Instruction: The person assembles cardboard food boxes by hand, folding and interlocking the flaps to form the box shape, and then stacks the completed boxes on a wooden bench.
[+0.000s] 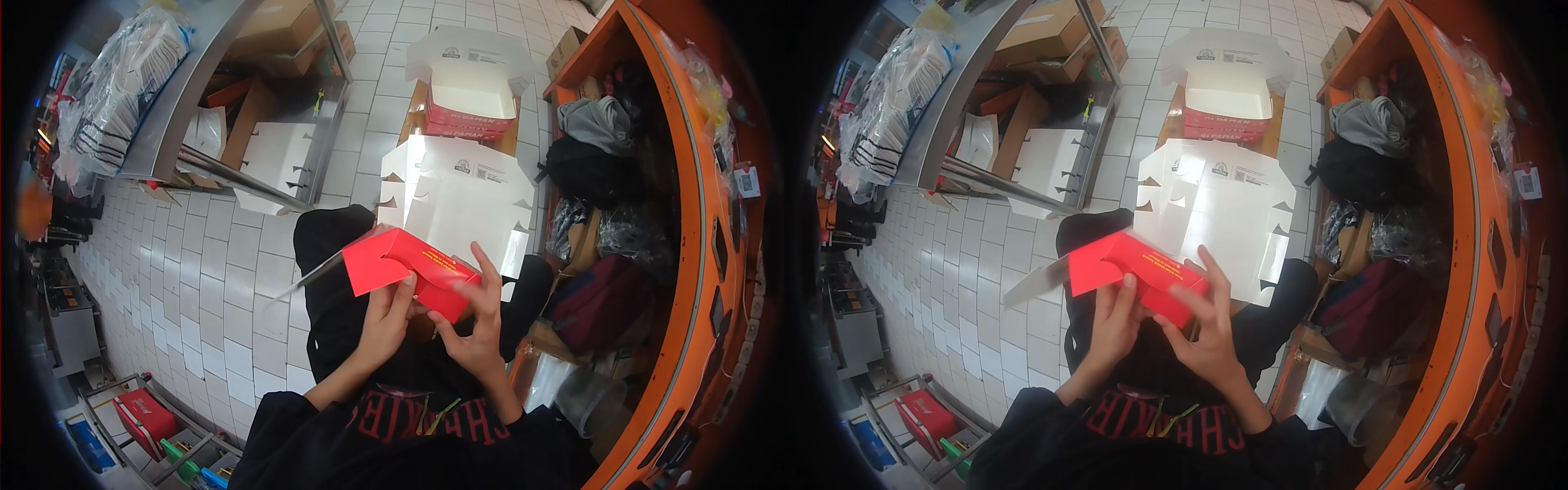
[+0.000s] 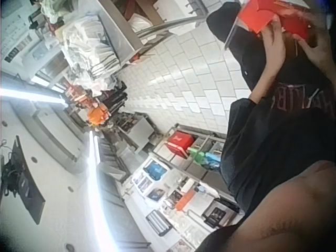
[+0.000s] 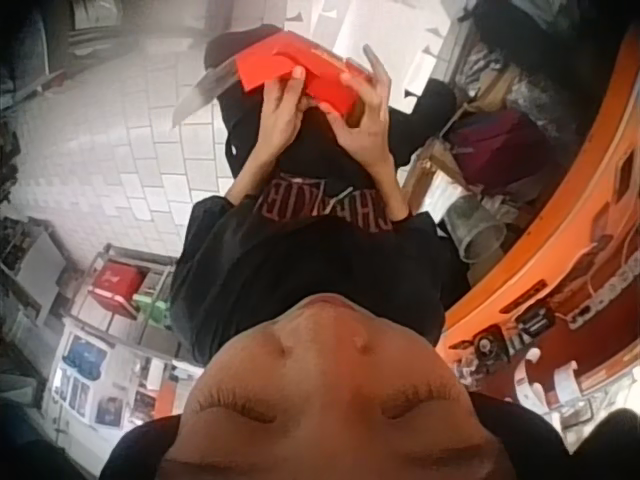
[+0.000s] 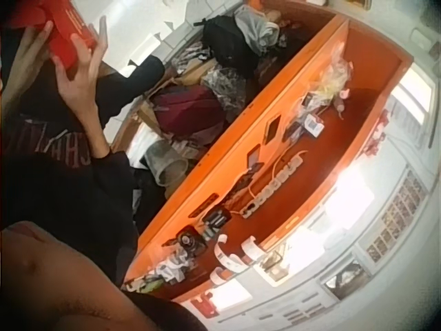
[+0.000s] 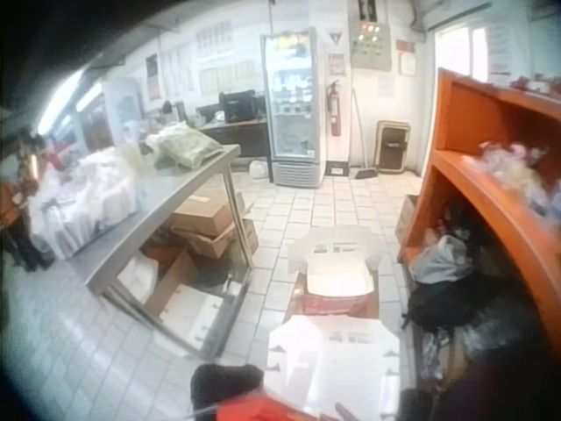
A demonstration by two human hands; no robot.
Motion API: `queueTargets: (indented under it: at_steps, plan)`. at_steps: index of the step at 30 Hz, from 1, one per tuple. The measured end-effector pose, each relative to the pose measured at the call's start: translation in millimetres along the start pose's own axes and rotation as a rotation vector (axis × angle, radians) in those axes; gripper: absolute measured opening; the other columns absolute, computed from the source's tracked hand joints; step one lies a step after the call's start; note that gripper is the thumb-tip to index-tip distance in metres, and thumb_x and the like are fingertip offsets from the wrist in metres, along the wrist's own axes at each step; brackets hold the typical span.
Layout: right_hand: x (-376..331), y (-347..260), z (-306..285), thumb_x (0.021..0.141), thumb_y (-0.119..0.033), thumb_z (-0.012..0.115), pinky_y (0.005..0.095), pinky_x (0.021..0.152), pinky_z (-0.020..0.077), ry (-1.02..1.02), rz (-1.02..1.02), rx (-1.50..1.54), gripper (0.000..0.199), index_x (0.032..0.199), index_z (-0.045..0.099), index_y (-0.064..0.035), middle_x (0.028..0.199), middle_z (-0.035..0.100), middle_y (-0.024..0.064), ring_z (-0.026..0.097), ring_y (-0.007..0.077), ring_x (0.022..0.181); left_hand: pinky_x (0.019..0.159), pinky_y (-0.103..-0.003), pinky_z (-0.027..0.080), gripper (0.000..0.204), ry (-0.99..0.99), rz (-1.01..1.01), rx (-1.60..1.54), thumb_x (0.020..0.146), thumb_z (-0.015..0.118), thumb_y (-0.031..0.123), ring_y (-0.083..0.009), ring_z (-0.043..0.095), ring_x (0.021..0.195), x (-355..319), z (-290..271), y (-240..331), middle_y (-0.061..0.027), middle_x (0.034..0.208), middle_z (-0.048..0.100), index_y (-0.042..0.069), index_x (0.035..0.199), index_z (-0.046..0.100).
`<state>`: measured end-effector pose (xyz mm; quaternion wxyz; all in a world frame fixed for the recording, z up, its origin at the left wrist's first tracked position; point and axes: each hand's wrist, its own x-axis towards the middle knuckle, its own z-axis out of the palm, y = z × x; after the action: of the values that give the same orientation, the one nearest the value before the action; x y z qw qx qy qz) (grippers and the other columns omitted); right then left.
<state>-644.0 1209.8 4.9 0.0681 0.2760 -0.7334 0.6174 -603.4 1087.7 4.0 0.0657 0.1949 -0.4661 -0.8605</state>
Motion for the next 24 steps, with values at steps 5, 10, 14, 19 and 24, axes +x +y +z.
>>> queueTargets:
  at_steps: [5,10,14,19,24]
  plan:
    - [2,-2,-13,0.066,-0.004,0.07,0.0377,0.091,0.0393,-0.109,0.187,-0.115,0.065,0.123,0.039,-0.0015,0.12,0.043,0.0202,0.045,0.0334,0.11,0.081,-0.039,0.046,0.046,-0.19,0.069,-0.181,0.09,0.039,0.036,-0.024,0.049,0.106,17,-32,14,-0.0116,0.122,0.043,0.005,0.124,0.035]
    - [-2,3,-19,0.065,-0.002,0.069,0.0403,0.095,0.0358,-0.125,0.135,-0.231,0.062,0.12,0.042,0.0002,0.119,0.045,0.018,0.044,0.0334,0.113,0.082,-0.029,0.042,0.042,0.035,-0.104,-0.058,0.087,0.047,0.024,-0.0179,0.052,0.1,19,-36,42,-0.0111,0.111,0.053,-0.004,0.118,0.044]
    - [-1,10,-29,0.065,0.001,0.068,0.0462,0.097,0.0339,-0.218,-0.013,-0.351,0.057,0.118,0.046,-0.0029,0.119,0.047,0.0126,0.043,0.0329,0.114,0.077,-0.024,0.045,0.03,0.076,-0.12,0.112,0.083,0.053,0.009,-0.0115,0.059,0.082,31,-51,56,-0.0085,0.093,0.062,-0.006,0.109,0.052]
    - [6,16,-34,0.065,0.001,0.067,0.0488,0.096,0.0345,-0.22,-0.17,-0.484,0.056,0.116,0.048,-0.0058,0.12,0.047,0.0092,0.043,0.0328,0.114,0.078,-0.026,0.044,0.032,0.019,-0.127,0.087,0.081,0.054,0.008,-0.0117,0.056,0.089,37,-56,65,-0.0109,0.101,0.06,-0.006,0.11,0.051]
    - [8,17,-30,0.063,0.003,0.068,0.0446,0.094,0.0375,-0.084,-0.138,-0.409,0.058,0.117,0.048,-0.0049,0.12,0.046,0.0118,0.043,0.0349,0.114,0.087,-0.027,0.039,0.038,0.046,-0.095,0.137,0.081,0.059,0.011,-0.0141,0.051,0.102,30,-34,48,-0.01,0.111,0.055,-0.004,0.115,0.048]
